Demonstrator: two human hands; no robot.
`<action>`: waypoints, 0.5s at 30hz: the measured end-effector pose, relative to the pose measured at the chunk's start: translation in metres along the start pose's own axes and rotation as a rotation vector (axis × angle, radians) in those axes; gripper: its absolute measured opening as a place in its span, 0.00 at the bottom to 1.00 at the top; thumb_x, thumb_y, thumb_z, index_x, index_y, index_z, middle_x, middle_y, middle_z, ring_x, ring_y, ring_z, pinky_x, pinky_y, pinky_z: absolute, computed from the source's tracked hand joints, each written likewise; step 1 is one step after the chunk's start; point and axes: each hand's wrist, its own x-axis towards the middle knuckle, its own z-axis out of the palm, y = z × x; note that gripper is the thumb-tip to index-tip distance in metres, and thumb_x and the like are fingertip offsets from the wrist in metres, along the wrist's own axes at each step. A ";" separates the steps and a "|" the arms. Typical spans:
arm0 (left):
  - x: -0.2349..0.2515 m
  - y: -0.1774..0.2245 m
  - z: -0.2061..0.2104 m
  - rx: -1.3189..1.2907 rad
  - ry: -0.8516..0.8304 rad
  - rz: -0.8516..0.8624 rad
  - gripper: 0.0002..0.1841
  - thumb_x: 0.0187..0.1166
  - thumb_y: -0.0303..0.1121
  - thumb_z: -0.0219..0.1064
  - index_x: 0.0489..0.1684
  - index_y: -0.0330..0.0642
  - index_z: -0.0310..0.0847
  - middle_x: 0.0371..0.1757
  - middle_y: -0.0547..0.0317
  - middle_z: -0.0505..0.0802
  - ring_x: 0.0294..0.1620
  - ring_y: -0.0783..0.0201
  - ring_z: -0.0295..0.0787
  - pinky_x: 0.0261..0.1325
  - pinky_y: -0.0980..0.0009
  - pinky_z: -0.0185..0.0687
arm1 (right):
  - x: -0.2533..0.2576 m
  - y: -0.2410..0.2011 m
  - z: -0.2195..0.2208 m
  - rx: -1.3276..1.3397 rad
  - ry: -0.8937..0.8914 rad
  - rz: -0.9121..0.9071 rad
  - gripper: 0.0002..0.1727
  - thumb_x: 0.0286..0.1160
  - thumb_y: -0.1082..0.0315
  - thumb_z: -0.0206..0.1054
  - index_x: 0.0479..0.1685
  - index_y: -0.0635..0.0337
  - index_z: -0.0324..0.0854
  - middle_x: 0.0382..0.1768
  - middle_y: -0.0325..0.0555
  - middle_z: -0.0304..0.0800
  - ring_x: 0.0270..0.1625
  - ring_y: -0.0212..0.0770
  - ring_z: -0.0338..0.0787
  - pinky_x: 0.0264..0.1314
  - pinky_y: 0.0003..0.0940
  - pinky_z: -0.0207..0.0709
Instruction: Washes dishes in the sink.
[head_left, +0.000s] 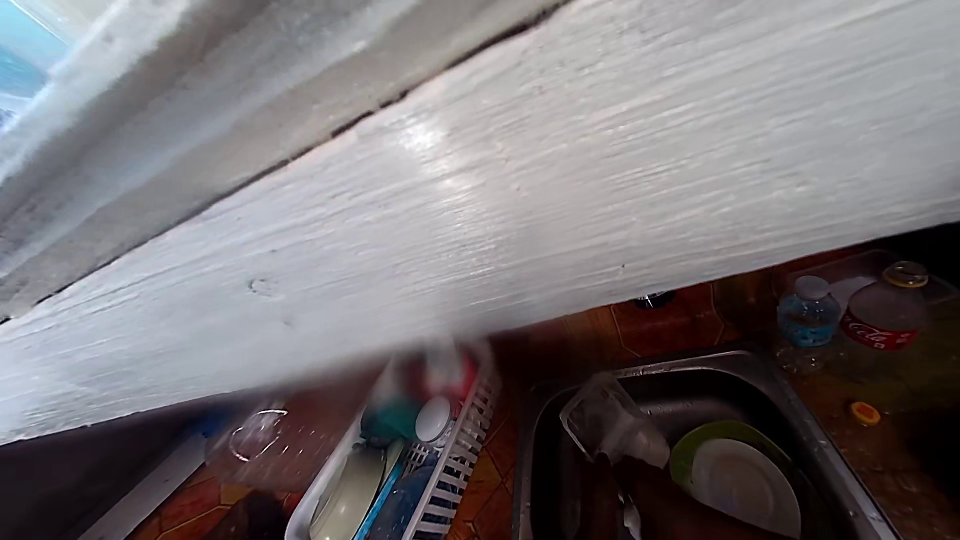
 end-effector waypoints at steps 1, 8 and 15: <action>0.000 0.000 0.000 -0.004 0.004 0.008 0.26 0.88 0.27 0.53 0.85 0.30 0.57 0.65 0.28 0.83 0.56 0.42 0.85 0.56 0.48 0.83 | 0.000 -0.002 0.000 0.048 0.008 0.010 0.32 0.59 0.72 0.79 0.69 0.70 0.79 0.71 0.67 0.79 0.73 0.64 0.80 0.75 0.60 0.74; 0.008 -0.014 -0.005 -0.190 0.009 -0.042 0.28 0.96 0.41 0.47 0.87 0.32 0.54 0.69 0.27 0.81 0.61 0.41 0.84 0.61 0.46 0.82 | -0.002 0.011 -0.026 0.460 0.131 0.016 0.25 0.66 0.65 0.79 0.62 0.66 0.86 0.55 0.61 0.91 0.61 0.53 0.90 0.70 0.53 0.79; -0.002 -0.016 0.001 -0.103 -0.086 0.026 0.31 0.95 0.48 0.44 0.87 0.31 0.57 0.73 0.26 0.79 0.68 0.38 0.81 0.67 0.43 0.79 | 0.005 -0.008 -0.071 0.086 0.497 -0.018 0.30 0.72 0.69 0.73 0.77 0.61 0.79 0.74 0.60 0.82 0.78 0.56 0.80 0.83 0.50 0.71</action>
